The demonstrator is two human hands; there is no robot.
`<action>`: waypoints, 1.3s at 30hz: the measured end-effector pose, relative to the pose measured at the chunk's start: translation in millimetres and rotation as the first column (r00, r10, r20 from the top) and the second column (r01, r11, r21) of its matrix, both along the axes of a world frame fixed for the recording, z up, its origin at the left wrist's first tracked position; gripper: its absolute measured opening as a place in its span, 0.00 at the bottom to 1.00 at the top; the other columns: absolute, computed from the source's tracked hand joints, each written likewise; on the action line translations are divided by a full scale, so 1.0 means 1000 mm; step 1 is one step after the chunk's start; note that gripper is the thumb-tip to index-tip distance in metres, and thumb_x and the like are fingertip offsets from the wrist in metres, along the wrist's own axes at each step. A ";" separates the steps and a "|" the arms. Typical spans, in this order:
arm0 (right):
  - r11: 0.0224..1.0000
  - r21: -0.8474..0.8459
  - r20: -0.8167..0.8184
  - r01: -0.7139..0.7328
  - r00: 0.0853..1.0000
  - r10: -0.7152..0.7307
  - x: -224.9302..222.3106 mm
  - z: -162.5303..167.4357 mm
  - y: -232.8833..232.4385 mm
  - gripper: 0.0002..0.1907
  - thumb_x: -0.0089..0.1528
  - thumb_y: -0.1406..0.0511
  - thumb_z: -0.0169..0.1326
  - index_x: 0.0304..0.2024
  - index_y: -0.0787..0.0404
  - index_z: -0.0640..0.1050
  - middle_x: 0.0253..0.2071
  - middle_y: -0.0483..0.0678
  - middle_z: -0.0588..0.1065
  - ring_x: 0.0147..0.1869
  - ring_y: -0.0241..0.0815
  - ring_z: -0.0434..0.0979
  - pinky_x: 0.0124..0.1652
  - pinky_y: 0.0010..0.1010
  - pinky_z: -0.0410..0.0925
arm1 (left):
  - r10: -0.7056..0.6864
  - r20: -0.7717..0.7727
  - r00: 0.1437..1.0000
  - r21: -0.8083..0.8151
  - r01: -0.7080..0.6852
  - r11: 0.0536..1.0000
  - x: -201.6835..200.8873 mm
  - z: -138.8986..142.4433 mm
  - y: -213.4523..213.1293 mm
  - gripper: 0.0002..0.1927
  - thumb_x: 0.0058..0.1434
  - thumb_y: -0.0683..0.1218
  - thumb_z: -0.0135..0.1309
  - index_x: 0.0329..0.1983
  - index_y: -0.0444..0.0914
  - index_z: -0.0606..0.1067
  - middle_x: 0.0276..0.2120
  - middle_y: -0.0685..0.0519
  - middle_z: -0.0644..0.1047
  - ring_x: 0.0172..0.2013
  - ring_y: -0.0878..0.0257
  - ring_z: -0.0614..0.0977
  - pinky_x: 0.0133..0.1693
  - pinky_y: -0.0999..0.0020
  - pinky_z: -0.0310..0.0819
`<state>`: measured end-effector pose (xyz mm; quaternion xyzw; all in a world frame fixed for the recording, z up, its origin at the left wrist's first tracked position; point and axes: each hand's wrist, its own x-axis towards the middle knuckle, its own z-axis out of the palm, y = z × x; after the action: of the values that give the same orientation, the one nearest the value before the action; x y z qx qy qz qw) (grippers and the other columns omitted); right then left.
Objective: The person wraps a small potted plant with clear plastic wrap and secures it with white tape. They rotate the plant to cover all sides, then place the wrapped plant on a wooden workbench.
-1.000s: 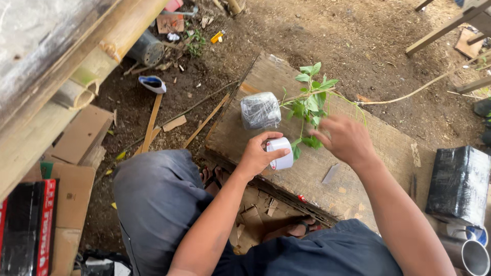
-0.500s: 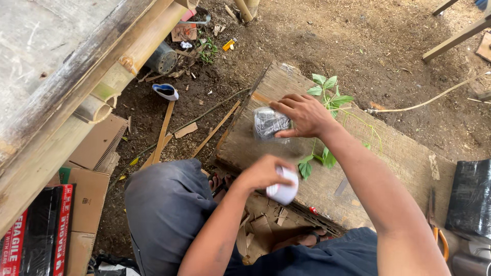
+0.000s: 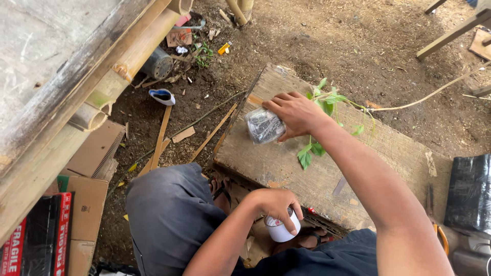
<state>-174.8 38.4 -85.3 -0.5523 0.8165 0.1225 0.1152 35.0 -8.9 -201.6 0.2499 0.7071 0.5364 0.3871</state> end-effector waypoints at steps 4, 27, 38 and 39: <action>0.999 0.050 -0.058 -0.020 0.998 0.022 0.010 0.017 -0.006 0.64 0.37 0.40 0.74 0.69 0.54 0.60 0.66 0.51 0.67 0.74 0.49 0.60 0.73 0.45 0.45 | 0.053 -0.042 0.998 -0.068 -0.056 0.996 0.013 0.019 -0.005 0.34 0.36 0.55 0.72 0.47 0.36 0.83 0.40 0.45 0.85 0.38 0.55 0.86 0.41 0.63 0.80; 0.995 -0.028 0.076 -0.100 0.992 0.102 0.065 0.107 0.053 0.54 0.40 0.46 0.75 0.66 0.44 0.67 0.67 0.45 0.70 0.77 0.49 0.54 0.71 0.55 0.32 | -0.173 -0.257 0.951 -0.224 0.115 0.968 0.052 0.069 -0.008 0.31 0.41 0.59 0.70 0.45 0.36 0.84 0.41 0.44 0.84 0.40 0.51 0.86 0.45 0.61 0.80; 0.937 0.061 0.034 -0.344 0.939 0.342 0.083 0.043 0.012 0.58 0.36 0.44 0.74 0.67 0.36 0.64 0.78 0.46 0.49 0.82 0.51 0.38 0.72 0.53 0.33 | -0.412 -0.209 0.887 0.026 0.427 0.904 0.062 0.017 0.037 0.34 0.48 0.56 0.68 0.57 0.38 0.80 0.50 0.47 0.83 0.49 0.54 0.85 0.50 0.63 0.78; 0.944 0.107 0.015 -0.314 0.949 0.314 0.081 0.042 0.011 0.59 0.36 0.44 0.74 0.68 0.35 0.62 0.78 0.46 0.48 0.82 0.51 0.37 0.73 0.54 0.32 | -0.391 -0.196 0.899 0.043 0.406 0.913 0.059 0.023 0.032 0.36 0.48 0.55 0.68 0.60 0.38 0.78 0.51 0.47 0.83 0.49 0.54 0.84 0.50 0.62 0.78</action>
<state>-94.2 49.4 -43.7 -0.6680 0.7105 0.1840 0.1229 94.0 23.5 -178.8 0.4534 0.6506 0.4494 0.4112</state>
